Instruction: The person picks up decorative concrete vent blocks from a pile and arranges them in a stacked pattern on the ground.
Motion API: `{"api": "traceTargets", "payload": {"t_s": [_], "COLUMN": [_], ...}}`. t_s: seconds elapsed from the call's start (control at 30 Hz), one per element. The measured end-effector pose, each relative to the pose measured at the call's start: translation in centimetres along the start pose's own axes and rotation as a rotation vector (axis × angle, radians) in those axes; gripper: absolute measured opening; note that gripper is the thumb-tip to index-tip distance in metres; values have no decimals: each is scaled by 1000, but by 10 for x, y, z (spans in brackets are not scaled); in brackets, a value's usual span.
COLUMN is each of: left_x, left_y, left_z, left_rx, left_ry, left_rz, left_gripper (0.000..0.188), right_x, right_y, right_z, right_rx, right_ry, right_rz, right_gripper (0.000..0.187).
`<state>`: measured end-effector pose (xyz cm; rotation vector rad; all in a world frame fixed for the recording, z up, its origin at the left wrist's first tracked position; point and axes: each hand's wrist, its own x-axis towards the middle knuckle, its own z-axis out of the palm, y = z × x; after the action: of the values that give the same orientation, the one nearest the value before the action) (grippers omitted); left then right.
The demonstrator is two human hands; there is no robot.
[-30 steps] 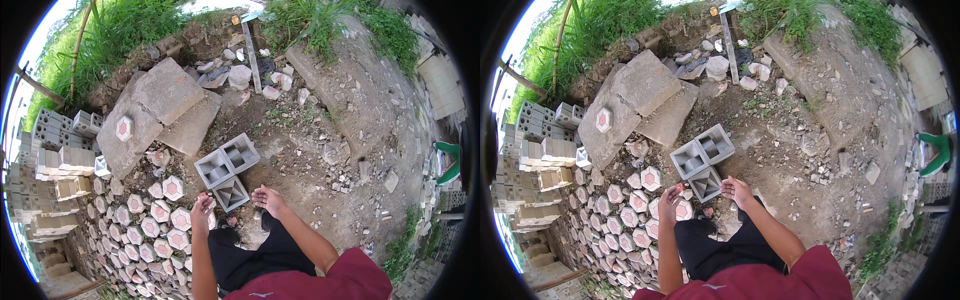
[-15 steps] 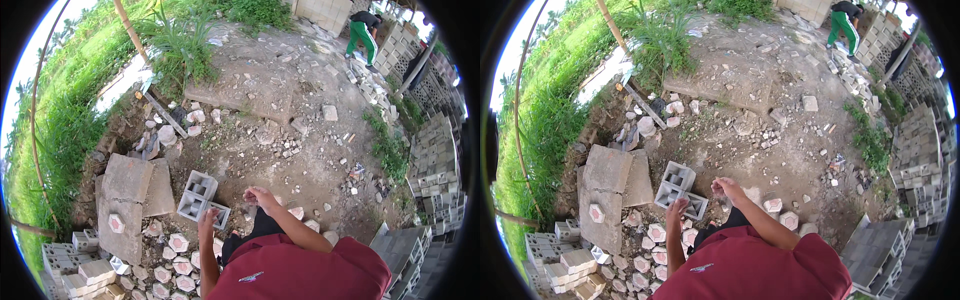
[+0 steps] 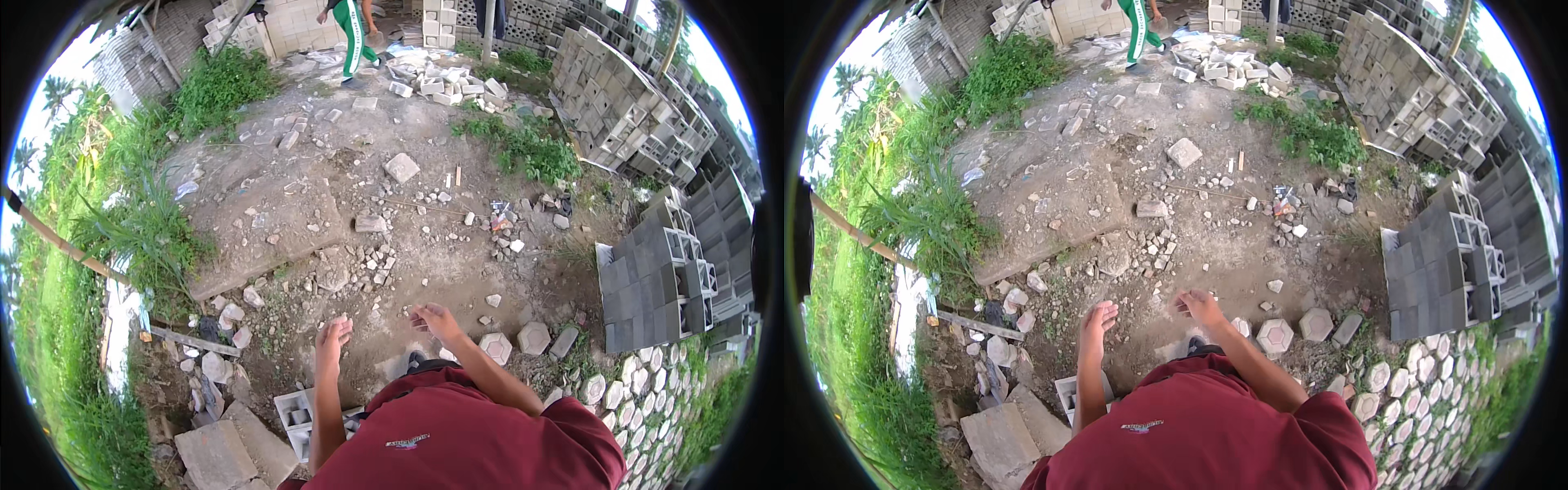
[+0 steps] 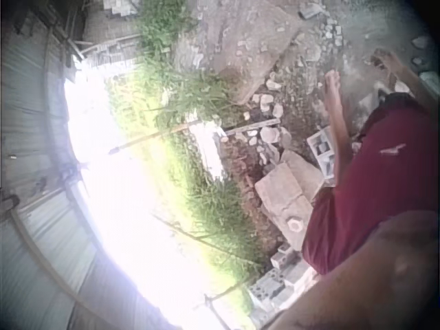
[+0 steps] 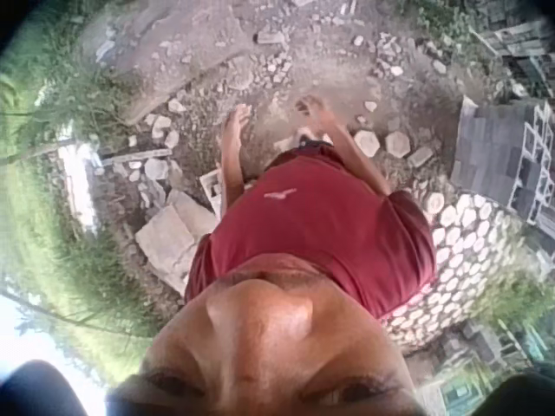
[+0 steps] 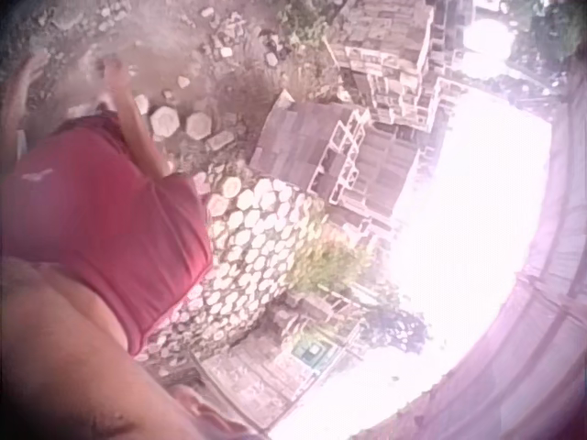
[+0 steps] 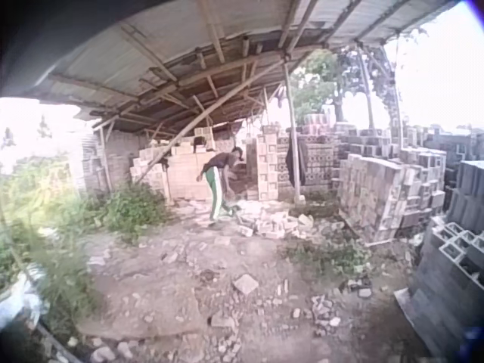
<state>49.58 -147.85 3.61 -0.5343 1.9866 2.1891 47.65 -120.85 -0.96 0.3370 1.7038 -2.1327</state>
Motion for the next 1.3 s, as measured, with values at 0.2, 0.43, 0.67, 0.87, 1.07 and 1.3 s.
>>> {"api": "traceTargets", "payload": {"t_s": [0.2, 0.43, 0.67, 0.87, 1.07, 1.3], "left_x": [88, 154, 262, 369, 443, 411], "left_y": [30, 28, 22, 55, 85, 69], "left_z": [110, 246, 374, 489, 605, 670], "left_rx": [120, 214, 342, 456, 523, 467], "left_ry": [-256, -673, -1026, -1293, -1491, -1547], "left_rz": [57, -112, -171, -144, -16, -205], "left_gripper": [37, 36, 33, 32, 30, 31], "right_x": [11, 20, 73, 131, 129, 121], "right_y": [-60, -66, -74, -124, -170, -168], "right_z": [-67, -148, -206, -263, -281, -311], "right_rx": [216, 425, 572, 512, 512, 698], "right_ry": [284, 593, 886, 1094, 1282, 1494], "right_rz": [-30, -153, -144, -260, -333, -356], "right_gripper": [27, 28, 27, 31, 27, 24]}}
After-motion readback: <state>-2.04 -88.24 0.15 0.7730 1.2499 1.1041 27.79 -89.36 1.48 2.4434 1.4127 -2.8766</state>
